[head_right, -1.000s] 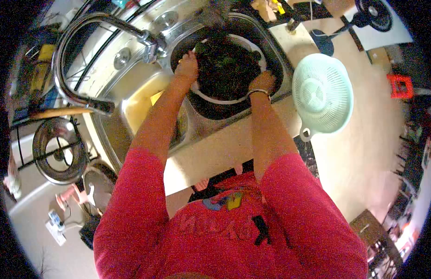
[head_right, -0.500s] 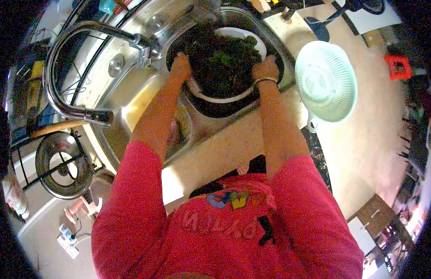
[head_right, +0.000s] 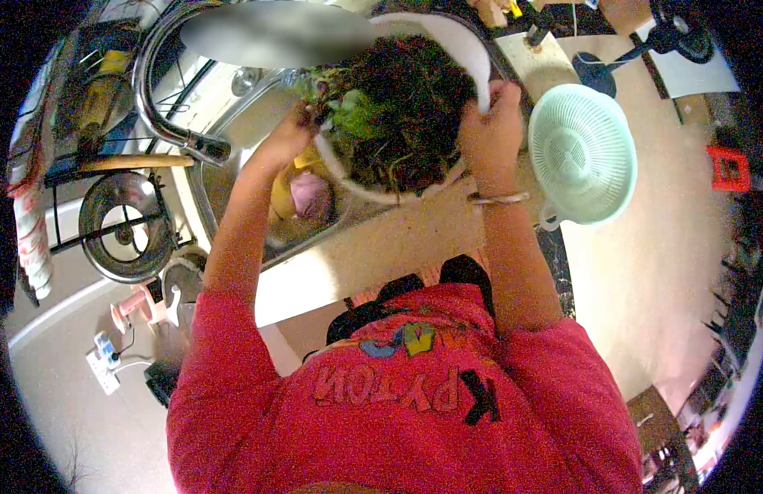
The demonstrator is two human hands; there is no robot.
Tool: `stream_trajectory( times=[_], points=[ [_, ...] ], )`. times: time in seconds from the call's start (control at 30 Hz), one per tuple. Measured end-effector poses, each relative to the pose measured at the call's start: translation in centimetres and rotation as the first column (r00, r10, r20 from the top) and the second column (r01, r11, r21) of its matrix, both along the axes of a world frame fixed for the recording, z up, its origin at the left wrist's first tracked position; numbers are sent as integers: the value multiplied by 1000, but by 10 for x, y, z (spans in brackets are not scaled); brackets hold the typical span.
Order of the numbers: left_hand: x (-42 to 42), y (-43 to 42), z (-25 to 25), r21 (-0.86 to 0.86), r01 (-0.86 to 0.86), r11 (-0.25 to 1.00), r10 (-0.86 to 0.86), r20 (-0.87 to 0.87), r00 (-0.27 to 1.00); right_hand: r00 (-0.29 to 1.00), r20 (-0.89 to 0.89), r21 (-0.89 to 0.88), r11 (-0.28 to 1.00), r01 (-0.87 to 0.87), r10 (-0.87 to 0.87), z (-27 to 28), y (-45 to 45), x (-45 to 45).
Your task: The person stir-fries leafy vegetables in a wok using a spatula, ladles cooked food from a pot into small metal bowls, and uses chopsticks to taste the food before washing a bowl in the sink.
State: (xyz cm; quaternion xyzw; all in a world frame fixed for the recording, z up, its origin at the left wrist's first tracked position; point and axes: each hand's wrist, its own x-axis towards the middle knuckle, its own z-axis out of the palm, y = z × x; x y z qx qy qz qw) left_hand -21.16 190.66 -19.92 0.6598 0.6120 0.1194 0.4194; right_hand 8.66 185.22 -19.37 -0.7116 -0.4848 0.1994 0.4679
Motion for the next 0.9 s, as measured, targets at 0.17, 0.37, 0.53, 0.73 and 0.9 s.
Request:
stream_trajectory(
  times=[0.17,0.37,0.53,0.73,0.9],
  points=[
    [-43,-95,65,-263,-428,865,482,201,853,910,-259,-18,941,-339,323,11,-29,-25],
    [-120,-205,52,-741,-507,440,856,177,485,726,-539,-111,818,-564,427,-53,-47,-100],
    [-143,-306,44,-764,-530,368,930,296,218,435,-675,-104,507,-855,596,-10,-32,-119],
    [-103,-408,79,-696,-687,207,892,422,-159,341,-805,-92,467,-879,485,11,-21,-138],
    [-28,-452,93,-508,-857,87,716,630,-301,172,-399,314,310,-897,901,41,-41,-176]
  ],
)
